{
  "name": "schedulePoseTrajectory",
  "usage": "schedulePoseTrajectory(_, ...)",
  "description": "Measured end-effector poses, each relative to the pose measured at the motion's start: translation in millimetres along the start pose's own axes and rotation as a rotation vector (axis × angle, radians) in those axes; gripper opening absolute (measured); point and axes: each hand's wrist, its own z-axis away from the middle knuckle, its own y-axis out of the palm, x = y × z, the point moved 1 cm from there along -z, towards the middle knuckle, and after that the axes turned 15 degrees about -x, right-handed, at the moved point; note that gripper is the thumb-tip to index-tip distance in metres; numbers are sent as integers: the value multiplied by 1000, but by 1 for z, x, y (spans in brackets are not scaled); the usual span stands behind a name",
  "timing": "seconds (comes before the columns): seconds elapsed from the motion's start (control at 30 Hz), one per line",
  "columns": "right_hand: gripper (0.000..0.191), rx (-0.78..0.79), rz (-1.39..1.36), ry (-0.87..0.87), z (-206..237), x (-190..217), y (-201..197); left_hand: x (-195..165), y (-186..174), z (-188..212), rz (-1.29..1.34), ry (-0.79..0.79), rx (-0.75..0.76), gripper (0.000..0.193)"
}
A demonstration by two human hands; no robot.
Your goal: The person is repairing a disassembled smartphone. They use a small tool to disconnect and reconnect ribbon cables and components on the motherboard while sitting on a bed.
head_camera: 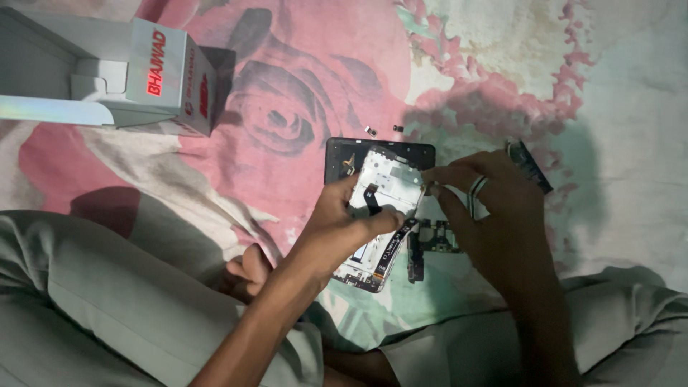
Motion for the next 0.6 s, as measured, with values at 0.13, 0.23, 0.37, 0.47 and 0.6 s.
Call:
schedulePoseTrajectory(0.13,20,-13,26,-42,14,-25,10,27,7,-9,-3,49,48,37)
schedulePoseTrajectory(0.23,17,-12,58,-19,12,-48,11,35,21,-26,-28,5,56,38)
schedulePoseTrajectory(0.37,16,3,61,-27,15,-67,13,46,29,-38,-15,15,83,38)
schedulePoseTrajectory(0.47,17,20,41,-43,16,-64,13,44,28,-35,2,14,95,39)
schedulePoseTrajectory(0.6,18,34,30,-14,16,-69,15,47,29,-39,-37,-16,87,39)
